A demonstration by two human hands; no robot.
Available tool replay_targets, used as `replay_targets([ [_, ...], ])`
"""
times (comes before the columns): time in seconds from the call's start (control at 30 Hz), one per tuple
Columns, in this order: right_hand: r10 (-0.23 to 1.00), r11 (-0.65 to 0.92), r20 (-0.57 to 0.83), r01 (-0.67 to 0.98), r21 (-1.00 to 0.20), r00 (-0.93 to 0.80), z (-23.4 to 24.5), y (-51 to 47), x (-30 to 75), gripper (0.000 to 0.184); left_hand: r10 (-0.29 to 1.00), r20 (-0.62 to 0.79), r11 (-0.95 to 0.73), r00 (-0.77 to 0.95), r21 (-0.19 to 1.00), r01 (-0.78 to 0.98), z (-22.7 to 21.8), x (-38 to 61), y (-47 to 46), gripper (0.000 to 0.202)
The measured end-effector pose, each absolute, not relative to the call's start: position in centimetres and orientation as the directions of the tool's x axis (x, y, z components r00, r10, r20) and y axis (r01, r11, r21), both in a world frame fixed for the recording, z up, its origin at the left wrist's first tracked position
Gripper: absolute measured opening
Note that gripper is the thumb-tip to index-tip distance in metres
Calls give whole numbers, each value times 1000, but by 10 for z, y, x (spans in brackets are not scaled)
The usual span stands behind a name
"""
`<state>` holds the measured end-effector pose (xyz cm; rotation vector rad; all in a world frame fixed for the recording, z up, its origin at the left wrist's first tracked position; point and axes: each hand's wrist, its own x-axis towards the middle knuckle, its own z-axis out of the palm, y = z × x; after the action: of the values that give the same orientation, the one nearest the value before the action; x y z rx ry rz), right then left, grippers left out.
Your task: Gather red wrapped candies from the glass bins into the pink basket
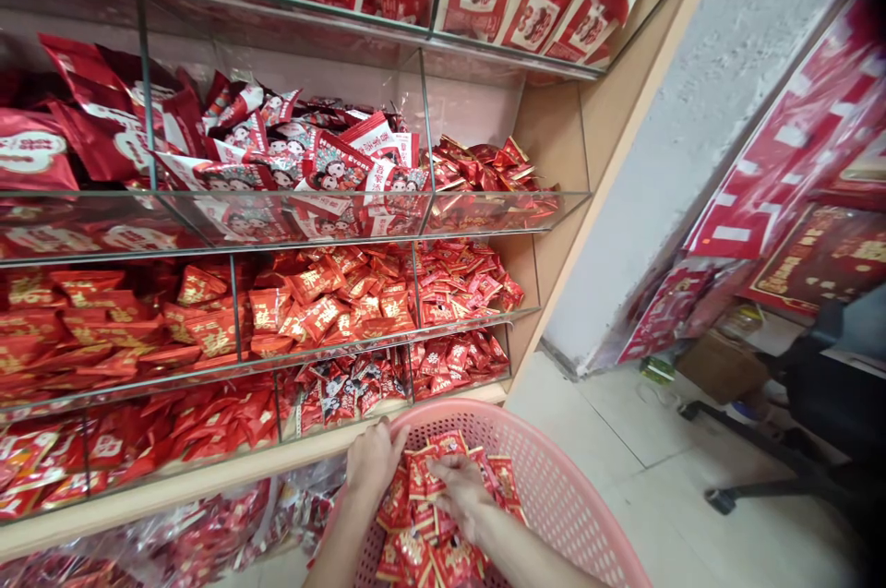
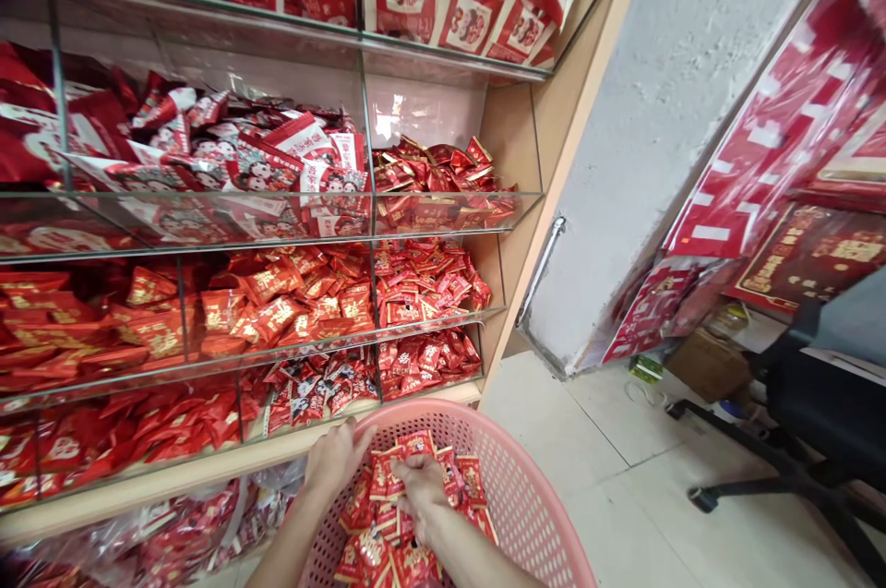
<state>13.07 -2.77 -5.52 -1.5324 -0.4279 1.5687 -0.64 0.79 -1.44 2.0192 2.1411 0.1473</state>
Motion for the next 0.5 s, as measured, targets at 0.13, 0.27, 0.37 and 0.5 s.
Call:
replay_targets([
  [0.13, 751, -563, -628, -300, -770, 204, -61, -28, 134, 31, 996, -68, 64, -51, 208, 976, -14, -6, 8, 53],
  [0.27, 759, -541, -593, -245, -804, 269, -73, -25, 140, 31, 996, -66, 66, -53, 208, 976, -13, -6, 7, 52],
  [0.37, 773, -520, -571, -240, -820, 276, -77, -23, 144, 34, 997, -67, 63, -49, 215, 975, -12, -6, 6, 52],
  [0.5, 791, -479, -537, -250, -842, 293, -75, -24, 141, 38, 997, -70, 57, -43, 221, 974, -12, -6, 7, 53],
])
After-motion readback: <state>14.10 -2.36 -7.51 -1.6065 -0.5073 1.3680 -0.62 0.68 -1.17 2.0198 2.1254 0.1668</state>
